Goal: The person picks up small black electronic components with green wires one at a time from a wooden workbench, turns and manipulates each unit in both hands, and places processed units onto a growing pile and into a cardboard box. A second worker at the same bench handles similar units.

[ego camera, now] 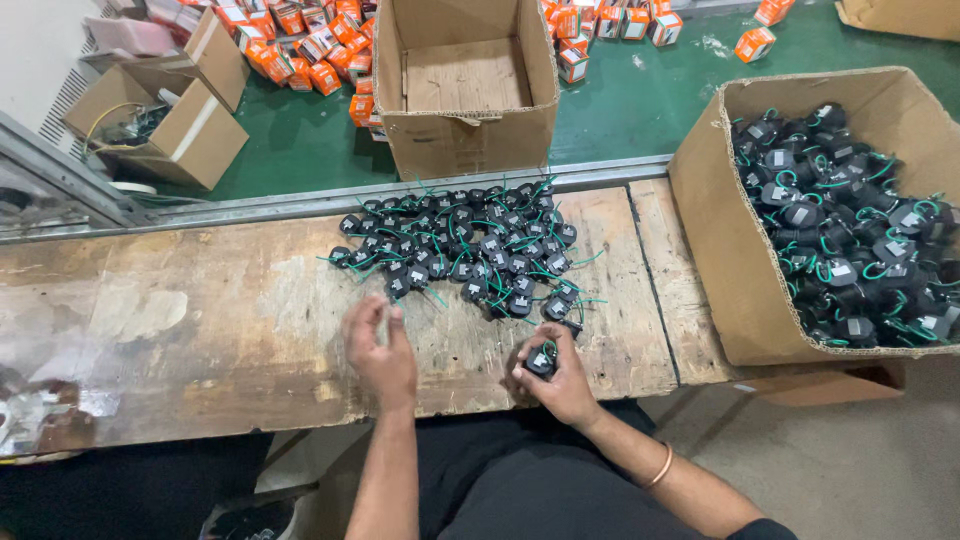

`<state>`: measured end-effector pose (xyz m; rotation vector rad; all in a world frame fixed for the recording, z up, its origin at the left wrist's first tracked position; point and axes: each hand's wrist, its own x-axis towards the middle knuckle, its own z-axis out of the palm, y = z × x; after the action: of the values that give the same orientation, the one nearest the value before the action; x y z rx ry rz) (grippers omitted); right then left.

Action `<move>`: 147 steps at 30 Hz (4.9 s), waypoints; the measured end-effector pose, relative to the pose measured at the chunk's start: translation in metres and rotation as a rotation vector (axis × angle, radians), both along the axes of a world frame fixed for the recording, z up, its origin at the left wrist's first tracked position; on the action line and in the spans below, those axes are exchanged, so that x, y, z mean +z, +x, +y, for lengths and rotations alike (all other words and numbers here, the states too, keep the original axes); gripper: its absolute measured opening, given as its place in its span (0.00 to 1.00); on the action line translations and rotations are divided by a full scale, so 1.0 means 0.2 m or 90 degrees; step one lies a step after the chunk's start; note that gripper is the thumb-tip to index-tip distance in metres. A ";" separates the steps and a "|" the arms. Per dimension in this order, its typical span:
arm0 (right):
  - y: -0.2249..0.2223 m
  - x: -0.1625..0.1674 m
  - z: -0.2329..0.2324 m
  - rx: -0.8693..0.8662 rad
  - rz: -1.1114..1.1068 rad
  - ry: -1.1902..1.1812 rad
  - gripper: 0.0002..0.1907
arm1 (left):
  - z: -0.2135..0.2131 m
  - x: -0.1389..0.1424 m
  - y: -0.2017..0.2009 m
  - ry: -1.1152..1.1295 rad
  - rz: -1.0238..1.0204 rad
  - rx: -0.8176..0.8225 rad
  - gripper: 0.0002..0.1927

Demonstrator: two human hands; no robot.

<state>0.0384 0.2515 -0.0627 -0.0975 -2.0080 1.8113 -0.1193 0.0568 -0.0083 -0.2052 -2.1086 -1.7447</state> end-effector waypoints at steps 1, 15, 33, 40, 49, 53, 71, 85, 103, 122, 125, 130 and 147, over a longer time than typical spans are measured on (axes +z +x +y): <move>0.01 0.01 0.01 0.044 -0.027 0.002 0.39 | -0.02 0.02 -0.07 -0.092 0.070 0.030 0.17; 0.05 0.07 0.05 0.271 0.049 0.055 0.09 | -0.07 0.02 0.02 -0.307 0.089 -0.002 0.17; 0.03 -0.01 0.07 0.094 0.006 -0.058 0.20 | 0.08 0.08 0.06 -0.155 0.090 0.080 0.25; 0.05 0.04 0.07 0.116 0.060 0.080 0.20 | 0.07 0.07 0.06 -0.172 0.004 0.018 0.35; 0.05 0.07 0.09 0.122 0.000 -0.107 0.28 | 0.10 -0.03 0.08 0.203 -0.125 -0.193 0.11; 0.04 0.04 0.12 0.148 -0.142 -0.147 0.42 | 0.19 -0.08 0.25 0.266 -0.023 -0.508 0.08; 0.06 0.07 0.07 0.046 0.072 0.188 0.18 | 0.25 -0.13 0.45 0.034 0.071 -0.528 0.12; 0.06 0.03 0.09 0.021 0.098 0.026 0.18 | 0.25 0.09 0.04 -0.329 0.093 -0.077 0.17; 0.07 0.07 0.13 0.078 0.094 0.137 0.19 | 0.07 -0.10 0.11 -0.245 0.157 -0.057 0.08; 0.04 0.00 0.11 0.119 0.084 0.175 0.22 | 0.26 0.04 0.40 -0.032 0.220 -0.481 0.11; 0.04 0.00 0.13 0.125 0.091 0.149 0.24 | 0.19 -0.01 0.34 -0.015 0.253 -0.515 0.11; 0.05 0.00 0.12 0.151 0.127 0.166 0.23 | 0.18 -0.17 0.32 0.155 -0.064 -0.620 0.12; 0.03 0.02 0.11 0.274 0.000 -0.644 0.33 | 0.11 0.02 0.04 -0.323 0.057 -0.132 0.28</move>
<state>0.0436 0.2738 -0.0590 0.0455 -0.9569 2.9211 -0.1122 0.0792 -0.0041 -0.6485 -2.4950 -1.2351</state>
